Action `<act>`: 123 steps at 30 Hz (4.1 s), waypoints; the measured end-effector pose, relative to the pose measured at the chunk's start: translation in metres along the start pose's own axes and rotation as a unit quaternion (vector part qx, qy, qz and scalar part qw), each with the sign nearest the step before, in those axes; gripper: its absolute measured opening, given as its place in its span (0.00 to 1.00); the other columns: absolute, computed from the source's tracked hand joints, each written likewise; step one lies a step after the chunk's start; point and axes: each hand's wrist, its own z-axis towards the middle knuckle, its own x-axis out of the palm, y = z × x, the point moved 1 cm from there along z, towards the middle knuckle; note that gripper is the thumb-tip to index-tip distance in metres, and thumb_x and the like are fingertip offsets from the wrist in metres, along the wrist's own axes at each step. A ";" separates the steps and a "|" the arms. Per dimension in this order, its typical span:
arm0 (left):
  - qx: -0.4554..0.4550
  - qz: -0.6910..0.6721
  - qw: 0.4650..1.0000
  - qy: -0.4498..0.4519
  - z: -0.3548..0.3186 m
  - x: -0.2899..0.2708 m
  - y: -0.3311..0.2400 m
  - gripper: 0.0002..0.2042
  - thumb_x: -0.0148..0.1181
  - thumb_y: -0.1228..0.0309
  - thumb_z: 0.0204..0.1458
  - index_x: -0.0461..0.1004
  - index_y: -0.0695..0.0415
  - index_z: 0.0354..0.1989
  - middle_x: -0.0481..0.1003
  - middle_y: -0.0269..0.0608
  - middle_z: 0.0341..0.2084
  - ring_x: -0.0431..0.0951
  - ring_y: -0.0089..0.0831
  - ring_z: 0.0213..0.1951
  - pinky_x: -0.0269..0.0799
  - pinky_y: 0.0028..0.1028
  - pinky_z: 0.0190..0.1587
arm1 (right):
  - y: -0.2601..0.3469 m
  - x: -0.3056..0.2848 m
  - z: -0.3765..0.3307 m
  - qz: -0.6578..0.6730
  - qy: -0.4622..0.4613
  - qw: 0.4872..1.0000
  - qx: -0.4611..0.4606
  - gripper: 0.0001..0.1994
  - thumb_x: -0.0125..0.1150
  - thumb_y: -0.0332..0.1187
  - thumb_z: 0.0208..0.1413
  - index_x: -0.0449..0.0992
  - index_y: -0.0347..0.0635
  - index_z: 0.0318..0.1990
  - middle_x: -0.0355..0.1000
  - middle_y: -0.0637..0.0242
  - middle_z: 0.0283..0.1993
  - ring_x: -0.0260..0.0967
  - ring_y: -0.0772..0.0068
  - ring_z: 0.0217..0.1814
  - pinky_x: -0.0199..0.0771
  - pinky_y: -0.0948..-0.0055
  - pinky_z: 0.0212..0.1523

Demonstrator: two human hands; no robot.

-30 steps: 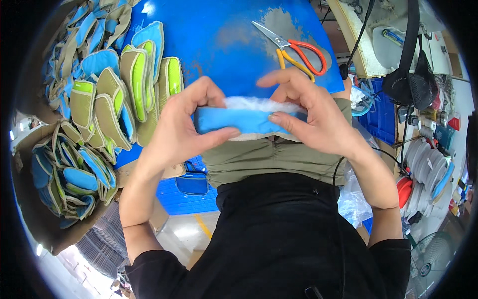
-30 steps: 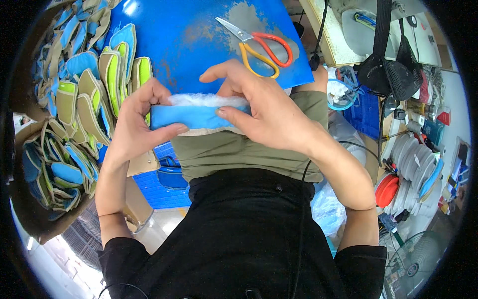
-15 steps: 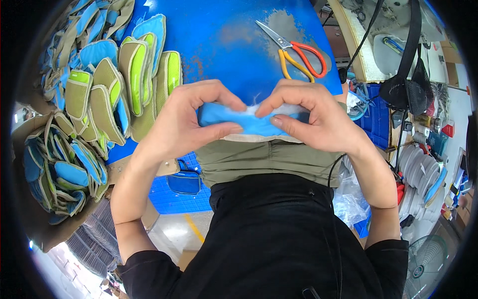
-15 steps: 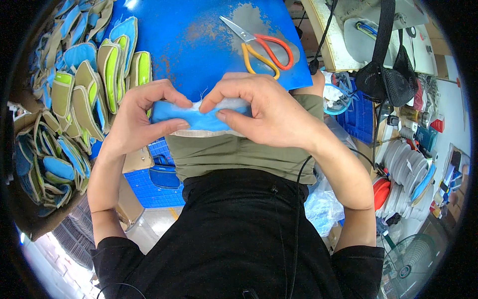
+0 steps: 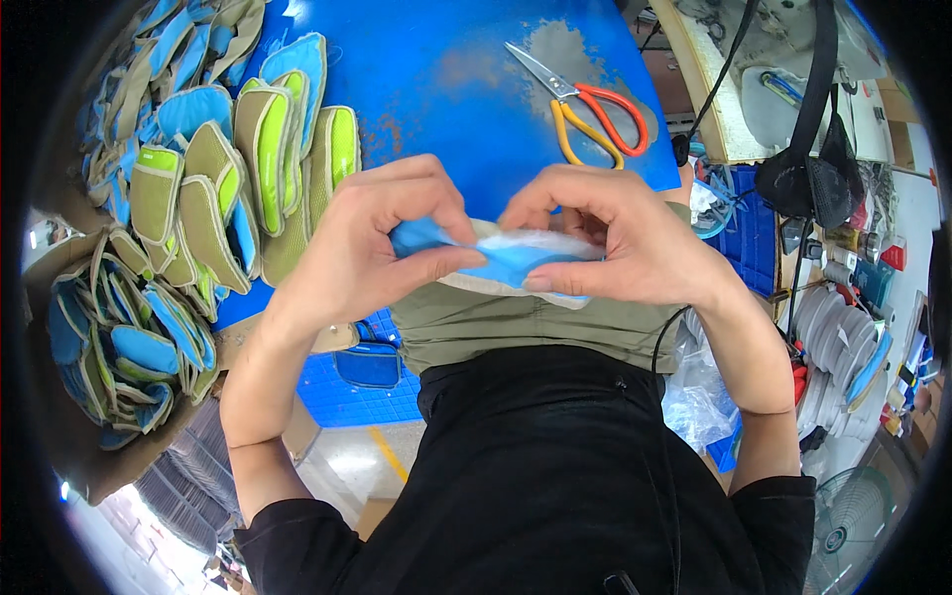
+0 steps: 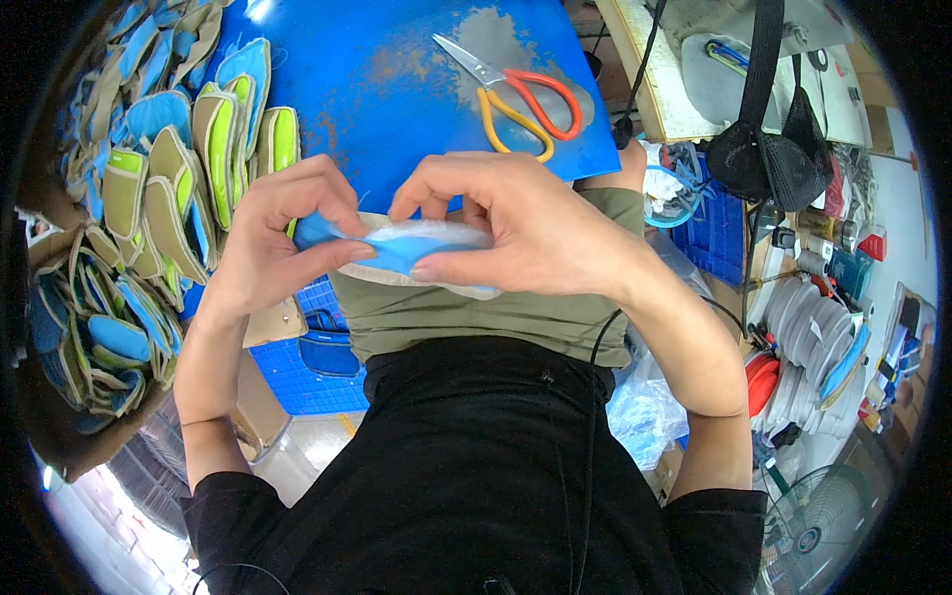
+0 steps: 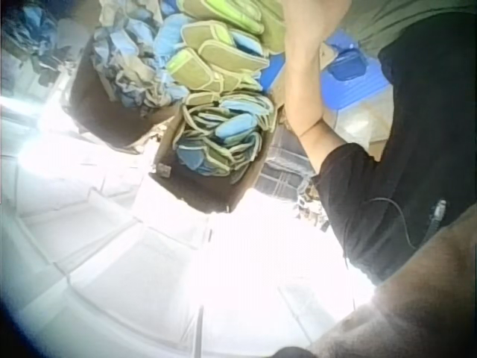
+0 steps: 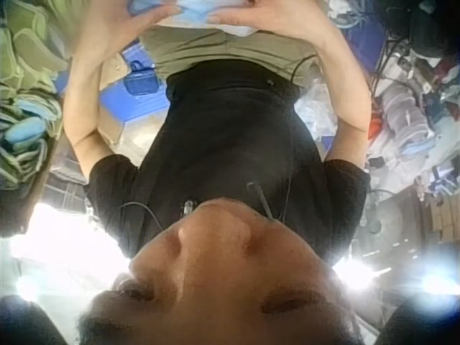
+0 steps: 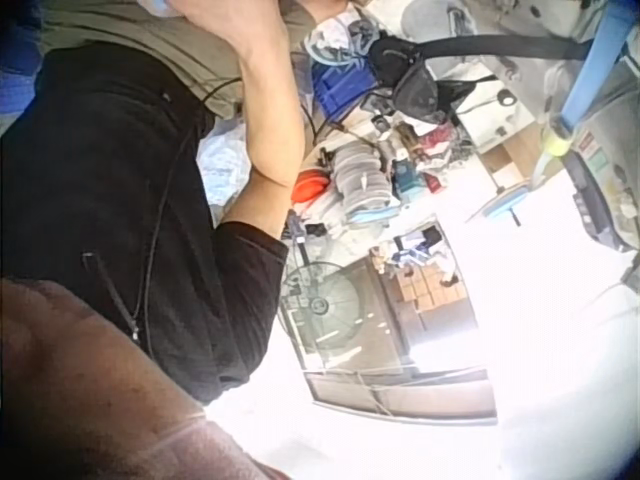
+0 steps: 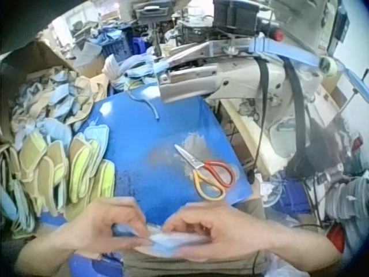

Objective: Manually assembling and trimming fabric pouches at an industrial sewing workstation.

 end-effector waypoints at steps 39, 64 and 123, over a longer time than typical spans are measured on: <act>0.102 0.261 0.947 -0.159 -0.030 0.064 0.092 0.19 0.77 0.72 0.41 0.78 0.53 0.43 0.77 0.38 0.58 0.77 0.44 0.56 0.70 0.42 0.58 | -0.074 0.025 0.043 -0.389 -0.101 0.890 -0.216 0.17 0.77 0.36 0.48 0.81 0.51 0.46 0.75 0.69 0.54 0.72 0.59 0.55 0.64 0.55 0.60; -0.020 0.136 0.983 -0.122 -0.021 0.063 0.100 0.06 0.63 0.77 0.55 0.82 0.57 0.40 0.81 0.41 0.47 0.80 0.41 0.48 0.69 0.39 0.54 | -0.080 0.030 0.053 -0.416 -0.108 0.886 -0.174 0.05 0.66 0.33 0.56 0.82 0.44 0.36 0.76 0.65 0.39 0.74 0.57 0.44 0.67 0.59 0.49; -0.031 0.117 0.977 -0.177 -0.018 0.063 0.101 0.06 0.72 0.72 0.52 0.79 0.56 0.30 0.83 0.34 0.29 0.80 0.35 0.36 0.67 0.35 0.50 | -0.085 0.021 0.059 -0.192 -0.102 0.970 -0.110 0.09 0.66 0.32 0.55 0.80 0.44 0.43 0.81 0.58 0.35 0.80 0.51 0.37 0.78 0.56 0.38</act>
